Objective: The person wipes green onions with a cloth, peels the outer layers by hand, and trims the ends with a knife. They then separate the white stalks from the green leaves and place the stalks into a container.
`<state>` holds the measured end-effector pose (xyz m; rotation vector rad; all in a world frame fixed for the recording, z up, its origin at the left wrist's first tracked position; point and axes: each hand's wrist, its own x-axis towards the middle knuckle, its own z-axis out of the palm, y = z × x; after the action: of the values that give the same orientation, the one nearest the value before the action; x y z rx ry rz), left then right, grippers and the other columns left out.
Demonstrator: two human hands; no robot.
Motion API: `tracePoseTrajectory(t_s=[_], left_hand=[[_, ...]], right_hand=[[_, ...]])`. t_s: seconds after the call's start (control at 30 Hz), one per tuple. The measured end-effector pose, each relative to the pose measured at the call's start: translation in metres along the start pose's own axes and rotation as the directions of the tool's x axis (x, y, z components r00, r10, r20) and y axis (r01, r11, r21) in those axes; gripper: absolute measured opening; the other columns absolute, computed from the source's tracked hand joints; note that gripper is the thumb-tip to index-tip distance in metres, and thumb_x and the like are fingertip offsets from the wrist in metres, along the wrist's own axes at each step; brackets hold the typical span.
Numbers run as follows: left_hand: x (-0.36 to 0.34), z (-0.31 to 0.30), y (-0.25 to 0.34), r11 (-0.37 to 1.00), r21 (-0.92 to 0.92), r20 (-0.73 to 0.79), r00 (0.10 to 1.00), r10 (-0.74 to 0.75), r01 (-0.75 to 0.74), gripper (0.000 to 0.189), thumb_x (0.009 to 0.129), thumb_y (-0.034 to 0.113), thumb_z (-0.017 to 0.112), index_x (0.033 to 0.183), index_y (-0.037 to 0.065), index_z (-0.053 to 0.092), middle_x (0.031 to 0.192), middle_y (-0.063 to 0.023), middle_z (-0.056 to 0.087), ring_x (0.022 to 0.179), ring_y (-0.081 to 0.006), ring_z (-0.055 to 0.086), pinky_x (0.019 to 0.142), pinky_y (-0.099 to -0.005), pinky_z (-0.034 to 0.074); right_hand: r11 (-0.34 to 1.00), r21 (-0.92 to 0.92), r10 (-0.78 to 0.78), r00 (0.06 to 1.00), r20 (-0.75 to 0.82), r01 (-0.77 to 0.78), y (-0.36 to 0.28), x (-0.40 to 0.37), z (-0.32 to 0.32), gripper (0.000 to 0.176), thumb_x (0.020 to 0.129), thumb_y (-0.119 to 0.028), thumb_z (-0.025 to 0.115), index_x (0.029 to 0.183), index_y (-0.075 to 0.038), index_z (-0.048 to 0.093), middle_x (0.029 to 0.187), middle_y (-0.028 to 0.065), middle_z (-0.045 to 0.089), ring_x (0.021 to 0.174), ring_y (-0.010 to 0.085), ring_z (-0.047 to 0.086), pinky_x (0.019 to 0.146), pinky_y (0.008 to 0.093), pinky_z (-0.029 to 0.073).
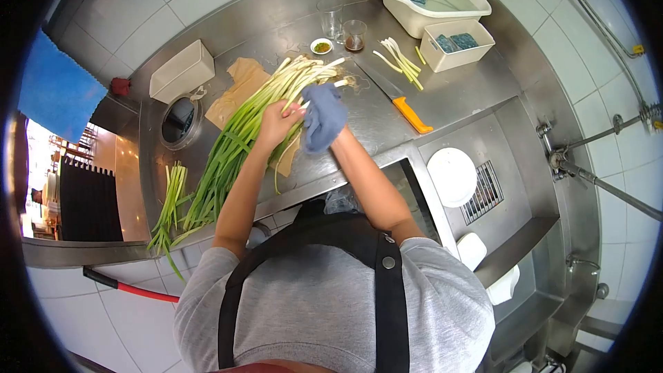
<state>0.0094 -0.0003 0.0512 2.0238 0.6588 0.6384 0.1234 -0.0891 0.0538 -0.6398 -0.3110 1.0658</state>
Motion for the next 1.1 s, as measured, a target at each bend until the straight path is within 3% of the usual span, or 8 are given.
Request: tracePoseTrajectory(t_s=[0.1, 0.4, 0.43, 0.5, 0.57, 0.67, 0.83, 1.1], left_hand=[[-0.024, -0.038, 0.014, 0.987, 0.127, -0.019, 0.995, -0.097, 0.099, 0.026, 0.074, 0.025, 0.074, 0.083, 0.002, 0.065, 0.056, 0.0005, 0.043, 0.053, -0.0097, 0.041, 0.050, -0.0266, 0.035], [-0.037, -0.120, 0.016, 0.945, 0.198, -0.258, 0.944, -0.207, 0.261, 0.033, 0.076, 0.029, 0.072, 0.090, 0.000, 0.064, 0.059, -0.0052, 0.052, 0.054, -0.0118, 0.045, 0.051, -0.0304, 0.039], [-0.038, -0.114, 0.021, 0.960, 0.165, -0.274, 0.945, -0.177, 0.228, 0.031, 0.077, 0.028, 0.071, 0.089, 0.000, 0.063, 0.060, -0.0066, 0.052, 0.055, -0.0133, 0.044, 0.052, -0.0305, 0.039], [-0.043, -0.103, 0.026, 0.971, 0.131, -0.278, 0.947, -0.159, 0.202, 0.030, 0.079, 0.027, 0.069, 0.087, -0.001, 0.062, 0.062, -0.0080, 0.052, 0.055, -0.0148, 0.044, 0.053, -0.0307, 0.040], [-0.046, -0.090, 0.027, 0.957, 0.287, -0.170, 0.985, 0.001, 0.048, 0.026, 0.084, 0.023, 0.063, 0.089, -0.002, 0.059, 0.067, -0.0115, 0.053, 0.059, -0.0237, 0.049, 0.059, -0.0328, 0.042], [-0.045, -0.055, 0.026, 0.867, 0.337, -0.145, 0.889, 0.434, -0.368, 0.021, 0.087, 0.018, 0.057, 0.091, -0.003, 0.054, 0.071, -0.0155, 0.051, 0.066, -0.0324, 0.051, 0.064, -0.0366, 0.043], [-0.051, -0.001, 0.045, 0.974, 0.190, 0.297, 0.953, 0.060, -0.120, 0.019, 0.091, 0.020, 0.050, 0.096, 0.003, 0.054, 0.076, -0.0175, 0.054, 0.073, -0.0347, 0.054, 0.067, -0.0389, 0.043], [-0.081, 0.078, -0.011, 0.945, 0.125, 0.321, 0.913, 0.250, -0.302, 0.020, 0.089, 0.016, 0.053, 0.098, 0.001, 0.061, 0.081, -0.0186, 0.057, 0.069, -0.0348, 0.056, 0.065, -0.0392, 0.045]], right_hand=[[0.989, 0.149, 0.022, 0.951, -0.308, 0.026, -0.025, 0.015, 0.001, 0.011, 0.084, -0.020, 0.056, 0.083, -0.009, 0.057, 0.073, 0.0016, 0.057, 0.057, 0.0096, 0.049, 0.044, 0.0217, 0.037], [0.886, -0.356, 0.255, 0.954, -0.157, -0.296, -0.007, 0.110, -0.089, 0.030, 0.082, -0.022, 0.056, 0.104, -0.003, 0.059, 0.078, 0.0107, 0.060, 0.074, 0.0141, 0.060, 0.067, 0.0264, 0.049], [0.315, -0.935, -0.096, 0.974, -0.203, -0.163, 0.000, 0.148, -0.171, 0.047, 0.079, -0.027, 0.062, 0.116, 0.000, 0.053, 0.098, 0.0150, 0.061, 0.097, 0.0237, 0.059, 0.083, 0.0357, 0.047], [-0.404, -0.758, -0.487, 0.822, -0.296, -0.513, -0.051, 0.071, -0.098, 0.049, 0.080, -0.030, 0.060, 0.119, -0.002, 0.051, 0.119, 0.0142, 0.053, 0.115, 0.0317, 0.047, 0.087, 0.0437, 0.043], [-0.582, -0.485, -0.575, 0.752, -0.322, -0.653, -0.070, 0.047, -0.128, 0.039, 0.086, -0.027, 0.049, 0.118, -0.006, 0.053, 0.128, 0.0138, 0.046, 0.122, 0.0307, 0.039, 0.088, 0.0497, 0.038], [-0.542, -0.451, -0.434, 0.696, -0.573, -0.709, -0.084, 0.021, -0.175, 0.039, 0.089, -0.031, 0.047, 0.118, -0.005, 0.053, 0.127, 0.0130, 0.047, 0.121, 0.0314, 0.039, 0.088, 0.0513, 0.038], [-0.619, -0.641, -0.317, 0.891, -0.324, -0.454, -0.104, -0.017, -0.204, 0.050, 0.092, -0.042, 0.041, 0.116, 0.002, 0.050, 0.118, 0.0232, 0.053, 0.107, 0.0387, 0.052, 0.090, 0.0445, 0.042], [0.178, -0.883, -0.338, 0.815, -0.470, -0.435, -0.105, -0.167, -0.151, 0.051, 0.095, -0.041, 0.036, 0.084, 0.003, 0.059, 0.071, 0.0197, 0.061, 0.071, 0.0325, 0.061, 0.068, 0.0406, 0.046]])
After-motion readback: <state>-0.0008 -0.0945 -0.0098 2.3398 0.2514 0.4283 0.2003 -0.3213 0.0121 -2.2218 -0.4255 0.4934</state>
